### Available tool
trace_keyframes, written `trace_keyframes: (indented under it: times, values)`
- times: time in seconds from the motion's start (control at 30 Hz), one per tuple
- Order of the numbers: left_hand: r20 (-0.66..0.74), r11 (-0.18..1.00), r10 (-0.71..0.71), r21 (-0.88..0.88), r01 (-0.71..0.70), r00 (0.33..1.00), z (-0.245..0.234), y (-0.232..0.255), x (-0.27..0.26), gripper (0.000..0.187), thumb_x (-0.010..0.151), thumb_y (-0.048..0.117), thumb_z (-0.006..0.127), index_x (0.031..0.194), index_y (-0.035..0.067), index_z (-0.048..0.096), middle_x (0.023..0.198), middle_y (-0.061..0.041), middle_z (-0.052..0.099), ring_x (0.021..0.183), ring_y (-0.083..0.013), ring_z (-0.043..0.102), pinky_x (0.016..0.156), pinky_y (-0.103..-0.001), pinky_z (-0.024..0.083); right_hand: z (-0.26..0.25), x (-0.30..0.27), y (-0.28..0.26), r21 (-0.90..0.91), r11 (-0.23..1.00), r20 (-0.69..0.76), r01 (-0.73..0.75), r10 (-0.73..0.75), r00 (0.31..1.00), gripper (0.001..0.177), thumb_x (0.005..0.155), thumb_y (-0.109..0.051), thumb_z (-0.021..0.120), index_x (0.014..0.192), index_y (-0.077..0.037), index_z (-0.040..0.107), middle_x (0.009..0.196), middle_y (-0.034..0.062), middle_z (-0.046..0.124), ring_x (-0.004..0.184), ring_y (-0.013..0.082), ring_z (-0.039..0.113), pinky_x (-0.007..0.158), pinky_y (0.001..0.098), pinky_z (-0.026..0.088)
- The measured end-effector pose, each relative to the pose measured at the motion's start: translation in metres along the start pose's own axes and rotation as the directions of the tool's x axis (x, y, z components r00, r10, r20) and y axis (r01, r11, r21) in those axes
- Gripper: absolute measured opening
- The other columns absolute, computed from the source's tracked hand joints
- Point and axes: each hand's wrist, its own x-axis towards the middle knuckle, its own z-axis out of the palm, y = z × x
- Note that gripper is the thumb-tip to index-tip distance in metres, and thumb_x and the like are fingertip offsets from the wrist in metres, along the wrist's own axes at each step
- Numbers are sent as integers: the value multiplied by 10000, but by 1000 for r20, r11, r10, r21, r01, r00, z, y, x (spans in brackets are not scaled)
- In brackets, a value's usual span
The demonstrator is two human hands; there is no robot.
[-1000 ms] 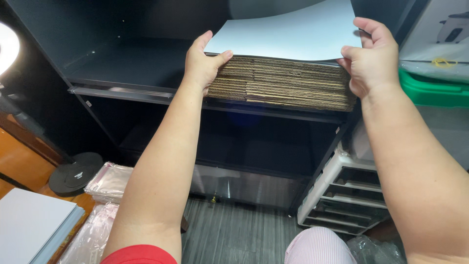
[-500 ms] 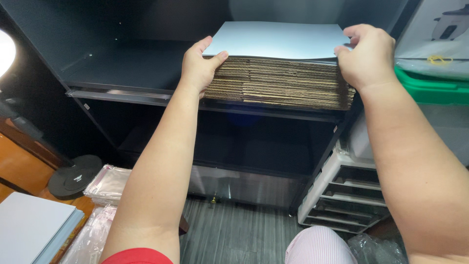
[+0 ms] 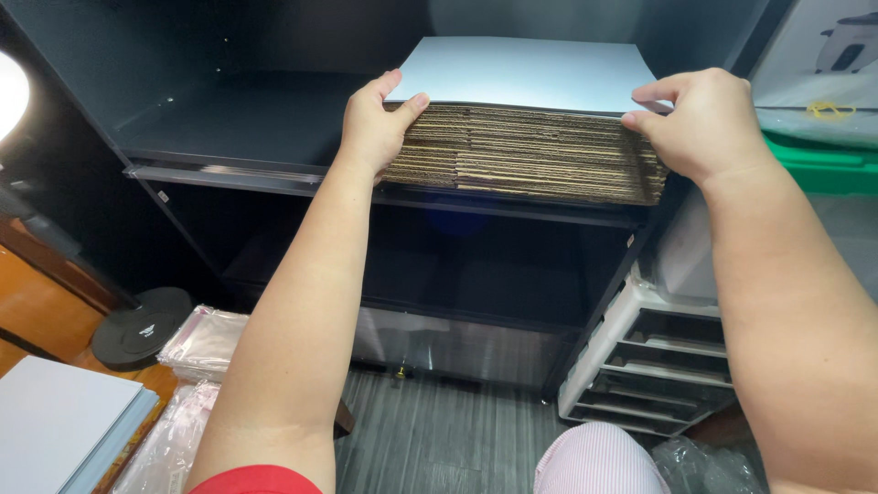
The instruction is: The person sits on the floor and repeatedly picks up flat cardboard pieces from a pile on a wooden table. They place each piece onto a stack inside a black shelving unit, alternating between brown and white cardboard sheets.
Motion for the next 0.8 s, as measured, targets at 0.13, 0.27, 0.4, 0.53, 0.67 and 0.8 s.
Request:
trace_keyframes:
  times: [0.13, 0.27, 0.4, 0.53, 0.67, 0.8]
  values:
    - [11, 1000, 17, 11, -17, 1000, 0, -1, -1, 671, 913, 304, 776, 1475, 37, 524, 1593, -154, 465, 1501, -270, 423, 1237, -383, 320, 1, -1, 3, -2, 999, -4, -41, 41, 999, 277, 934, -348, 818, 1168, -202, 822, 1099, 94, 767, 1050, 283, 658, 962, 380, 480]
    - [12, 998, 24, 64, -25, 1000, -2, 3, -5, 663, 921, 342, 762, 1475, 57, 534, 1604, -151, 447, 1506, -276, 411, 1237, -405, 309, -4, -3, -1, 4, 997, 39, -74, 74, 996, 232, 966, -335, 772, 1164, -228, 824, 1055, 112, 751, 1040, 296, 641, 977, 378, 463]
    - [5, 998, 18, 67, -18, 1000, -2, 1, -4, 665, 917, 346, 770, 1471, 57, 541, 1602, -165, 443, 1506, -281, 411, 1235, -407, 311, -7, -4, -4, 13, 995, 47, -100, 99, 994, 210, 979, -329, 739, 1147, -238, 828, 1032, 69, 750, 994, 274, 636, 944, 372, 468]
    - [5, 998, 38, 58, -38, 999, -2, -1, -4, 632, 920, 336, 766, 1445, 50, 564, 1554, -141, 520, 1483, -270, 449, 1228, -413, 338, -13, -10, -13, 103, 980, 38, -170, 167, 985, 131, 946, -257, 769, 1063, -260, 828, 990, 4, 737, 962, 176, 642, 930, 303, 480]
    - [-5, 998, 35, 53, -34, 999, -2, 2, -7, 609, 919, 333, 763, 1431, 58, 581, 1528, -117, 560, 1463, -264, 479, 1219, -414, 358, -12, -7, -14, 129, 970, 39, -205, 202, 979, 98, 930, -197, 790, 997, -255, 831, 875, -31, 738, 821, 124, 645, 856, 252, 497]
    - [1, 999, 30, 36, -30, 1000, -3, 2, -8, 599, 929, 319, 750, 1439, 62, 573, 1532, -123, 555, 1468, -275, 474, 1221, -421, 357, -9, -5, -10, 133, 973, 42, -188, 184, 982, 99, 923, -178, 790, 981, -248, 831, 847, -39, 737, 799, 108, 636, 828, 239, 494]
